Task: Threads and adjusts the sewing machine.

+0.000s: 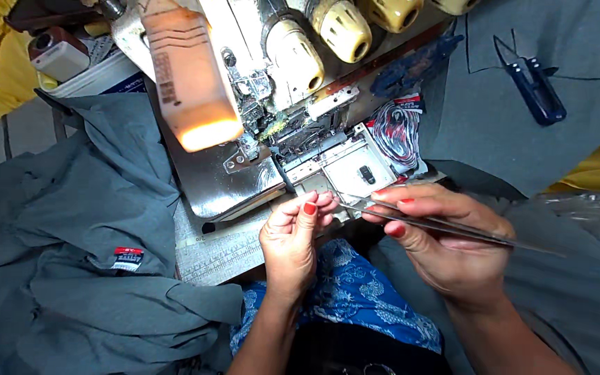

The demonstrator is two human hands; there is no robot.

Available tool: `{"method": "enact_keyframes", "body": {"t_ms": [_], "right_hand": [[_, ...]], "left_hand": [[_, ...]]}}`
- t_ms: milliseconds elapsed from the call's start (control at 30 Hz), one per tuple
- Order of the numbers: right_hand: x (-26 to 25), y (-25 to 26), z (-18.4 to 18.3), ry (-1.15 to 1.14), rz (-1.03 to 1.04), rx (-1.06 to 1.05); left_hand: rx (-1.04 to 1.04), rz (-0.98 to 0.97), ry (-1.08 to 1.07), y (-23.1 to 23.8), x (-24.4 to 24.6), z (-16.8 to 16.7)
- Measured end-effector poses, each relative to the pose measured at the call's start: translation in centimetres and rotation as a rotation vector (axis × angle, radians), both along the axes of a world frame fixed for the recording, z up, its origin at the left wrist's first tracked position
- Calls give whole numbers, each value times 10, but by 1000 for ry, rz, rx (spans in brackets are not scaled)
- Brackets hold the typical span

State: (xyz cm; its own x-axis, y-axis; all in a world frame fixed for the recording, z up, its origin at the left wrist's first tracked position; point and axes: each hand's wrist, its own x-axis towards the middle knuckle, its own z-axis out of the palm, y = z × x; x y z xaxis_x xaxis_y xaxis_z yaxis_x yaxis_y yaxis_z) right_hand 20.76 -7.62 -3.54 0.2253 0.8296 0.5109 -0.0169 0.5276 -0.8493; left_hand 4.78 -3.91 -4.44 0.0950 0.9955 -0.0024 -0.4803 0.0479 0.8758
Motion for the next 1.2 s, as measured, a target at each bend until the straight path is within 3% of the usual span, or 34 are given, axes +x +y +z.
{"method": "enact_keyframes", "body": {"t_ms": [133,267,1200], "right_hand": [[-7,-4,-4,-198,-66,45],[-11,-5,-6,-316,-67,114],[-18,-7,-12,-428,-96,188]], "left_hand": [[-284,-12,-172,0,3,15],[-402,-29,-302,1,1,18],[-461,-79,-508,-2,-1,14]]}}
